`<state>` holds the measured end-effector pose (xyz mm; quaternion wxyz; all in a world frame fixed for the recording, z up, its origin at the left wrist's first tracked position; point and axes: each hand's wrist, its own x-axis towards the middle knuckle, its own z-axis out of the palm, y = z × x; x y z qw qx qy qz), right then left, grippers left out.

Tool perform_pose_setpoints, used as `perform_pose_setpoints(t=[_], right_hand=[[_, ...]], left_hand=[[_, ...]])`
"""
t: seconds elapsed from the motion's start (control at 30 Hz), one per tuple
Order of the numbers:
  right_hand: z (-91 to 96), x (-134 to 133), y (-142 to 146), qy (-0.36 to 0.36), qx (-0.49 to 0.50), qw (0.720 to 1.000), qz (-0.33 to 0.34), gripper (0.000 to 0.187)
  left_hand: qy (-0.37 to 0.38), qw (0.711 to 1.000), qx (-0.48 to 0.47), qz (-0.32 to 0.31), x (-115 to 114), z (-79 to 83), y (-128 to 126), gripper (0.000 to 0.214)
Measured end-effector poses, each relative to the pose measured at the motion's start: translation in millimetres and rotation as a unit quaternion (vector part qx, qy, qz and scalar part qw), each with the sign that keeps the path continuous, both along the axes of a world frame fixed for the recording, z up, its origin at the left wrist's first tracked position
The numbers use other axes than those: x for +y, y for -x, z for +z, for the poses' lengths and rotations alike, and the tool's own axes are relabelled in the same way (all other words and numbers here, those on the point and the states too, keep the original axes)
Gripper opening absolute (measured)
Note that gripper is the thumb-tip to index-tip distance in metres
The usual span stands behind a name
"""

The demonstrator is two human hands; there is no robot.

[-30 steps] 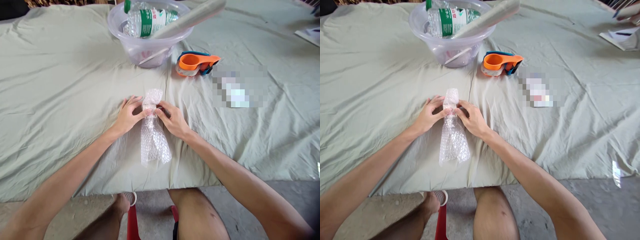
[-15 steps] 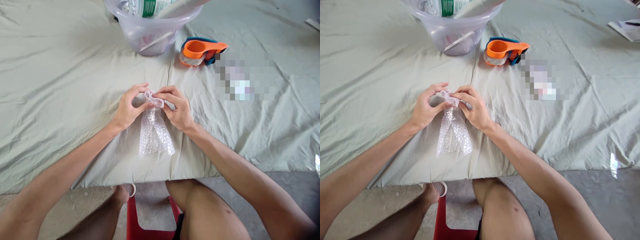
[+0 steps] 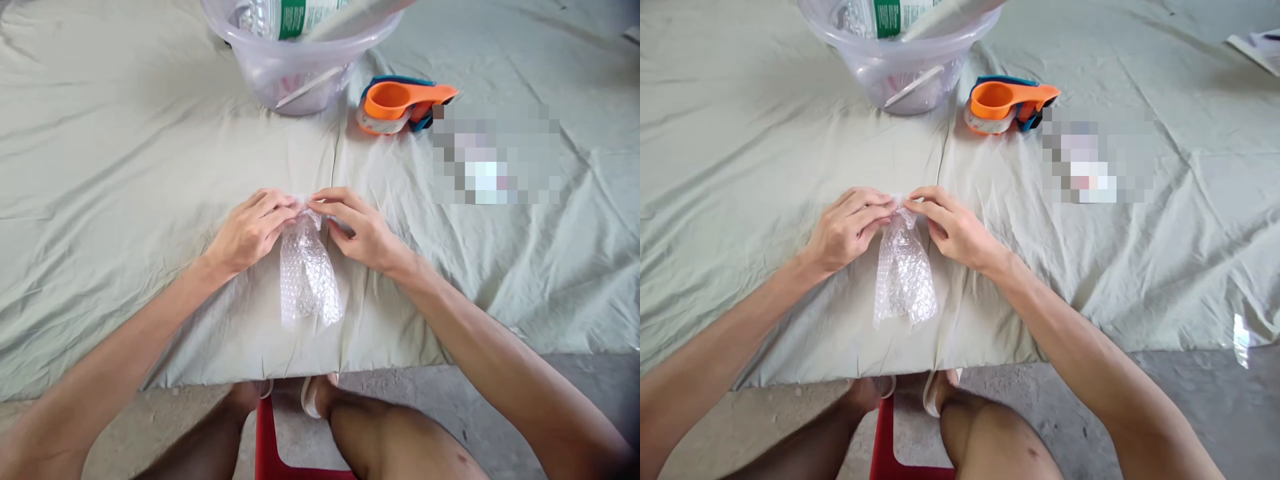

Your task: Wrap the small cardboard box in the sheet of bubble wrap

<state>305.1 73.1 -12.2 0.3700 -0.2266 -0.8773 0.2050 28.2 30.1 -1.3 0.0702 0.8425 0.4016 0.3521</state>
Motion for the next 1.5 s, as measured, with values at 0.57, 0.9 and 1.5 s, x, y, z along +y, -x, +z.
perform_pose_setpoints(t=[0.57, 0.9, 1.5], right_hand=[[-1.7, 2.9, 7.7, -0.074, -0.082, 0.993, -0.043, 0.035], [-8.9, 1.4, 11.5, -0.055, -0.045, 0.996, -0.054, 0.024], [-4.8, -4.2, 12.2, -0.046, 0.037, 0.997, -0.055, 0.031]], left_hand=[[-0.021, 0.992, 0.108, -0.055, 0.2, 4.6, 18.3, 0.055], [-0.019, 0.998, -0.042, 0.031, 3.6, -4.1, -2.8, 0.017], [-0.023, 0.989, -0.145, 0.028, -3.9, 3.2, -14.7, 0.028]])
